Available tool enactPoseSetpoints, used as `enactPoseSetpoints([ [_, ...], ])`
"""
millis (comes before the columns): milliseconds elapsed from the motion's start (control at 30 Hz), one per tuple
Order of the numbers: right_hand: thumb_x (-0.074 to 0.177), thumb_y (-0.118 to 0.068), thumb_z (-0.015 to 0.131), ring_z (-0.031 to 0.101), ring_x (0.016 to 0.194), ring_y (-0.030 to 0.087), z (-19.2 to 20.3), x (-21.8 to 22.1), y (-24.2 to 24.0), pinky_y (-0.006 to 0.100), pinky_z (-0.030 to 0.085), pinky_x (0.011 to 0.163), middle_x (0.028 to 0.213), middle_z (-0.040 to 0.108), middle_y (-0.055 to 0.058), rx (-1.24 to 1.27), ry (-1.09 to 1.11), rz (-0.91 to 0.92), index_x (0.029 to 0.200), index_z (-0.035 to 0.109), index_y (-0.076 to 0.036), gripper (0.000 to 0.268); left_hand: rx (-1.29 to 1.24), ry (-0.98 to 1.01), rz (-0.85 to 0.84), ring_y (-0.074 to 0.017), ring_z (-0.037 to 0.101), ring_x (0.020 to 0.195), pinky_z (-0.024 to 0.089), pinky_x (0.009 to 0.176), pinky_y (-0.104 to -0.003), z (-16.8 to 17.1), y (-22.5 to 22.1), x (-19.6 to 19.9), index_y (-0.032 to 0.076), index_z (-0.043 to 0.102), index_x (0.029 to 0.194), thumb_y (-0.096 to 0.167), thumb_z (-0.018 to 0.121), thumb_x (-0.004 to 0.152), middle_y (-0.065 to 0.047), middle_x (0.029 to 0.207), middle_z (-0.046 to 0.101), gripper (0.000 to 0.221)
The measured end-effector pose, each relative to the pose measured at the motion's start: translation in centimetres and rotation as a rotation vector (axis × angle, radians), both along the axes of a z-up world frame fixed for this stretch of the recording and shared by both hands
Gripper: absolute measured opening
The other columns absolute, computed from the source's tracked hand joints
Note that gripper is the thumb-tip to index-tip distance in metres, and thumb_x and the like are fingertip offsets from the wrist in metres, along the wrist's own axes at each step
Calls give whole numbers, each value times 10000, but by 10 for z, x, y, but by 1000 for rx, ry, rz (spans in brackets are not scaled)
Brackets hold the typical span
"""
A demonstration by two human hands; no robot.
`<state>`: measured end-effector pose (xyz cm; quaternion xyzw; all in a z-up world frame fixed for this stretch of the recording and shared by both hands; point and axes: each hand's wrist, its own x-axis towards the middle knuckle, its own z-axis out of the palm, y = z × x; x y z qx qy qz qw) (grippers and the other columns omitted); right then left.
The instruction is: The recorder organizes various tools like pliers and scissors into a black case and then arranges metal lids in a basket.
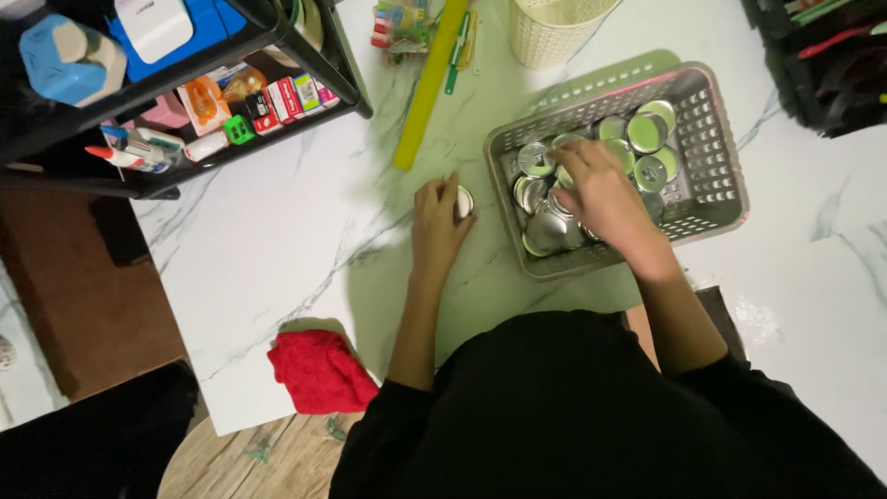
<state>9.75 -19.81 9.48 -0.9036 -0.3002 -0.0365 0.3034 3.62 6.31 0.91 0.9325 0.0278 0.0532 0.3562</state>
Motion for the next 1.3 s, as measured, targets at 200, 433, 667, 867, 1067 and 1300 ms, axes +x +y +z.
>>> enactPoseSetpoints([
  [200,831,-146,813,570,1215,362,-32,10,7,469,440,1053,1243,640,171,-102,-45,19,1233,670,0,451,83,-45,-13,-379,495,1183,445,1045,-464,-7,-11,3,36,570,1381,118,883,722,-167,1299,512,734],
  [433,875,-211,756,597,1146,285,-72,28,19,461,385,1051,1125,675,85,-351,-189,33,1110,714,-91,267,100,43,-2,-393,475,1164,412,1008,-483,21,-16,7,-4,539,1364,185,897,669,-189,1313,462,804],
  [667,956,-152,715,647,937,272,-59,34,11,418,453,954,957,687,94,-164,-73,-53,997,692,-70,94,-88,-193,35,-325,537,1226,460,1055,-434,50,-29,5,63,595,1353,125,749,916,-131,1329,551,467],
  [867,1030,-85,703,623,747,151,-53,29,-8,281,495,705,906,672,90,401,427,-136,1080,670,17,119,-466,-244,-70,-213,685,1075,566,946,-338,62,-50,14,65,608,1321,29,689,978,-115,1246,617,355],
  [1067,1043,-82,654,643,765,72,-53,18,-14,222,497,708,927,681,0,807,841,-90,1076,667,11,99,-802,-107,-119,-130,696,1000,576,844,-267,48,-72,23,12,562,1362,-4,706,959,-71,1131,689,428],
  [1300,1042,-94,572,718,897,133,-36,5,-13,267,578,812,1097,712,63,963,1026,-139,1255,646,35,261,-1201,25,-79,-133,700,972,656,809,-304,43,-75,22,-39,534,1358,-6,660,999,-96,1089,694,382],
])
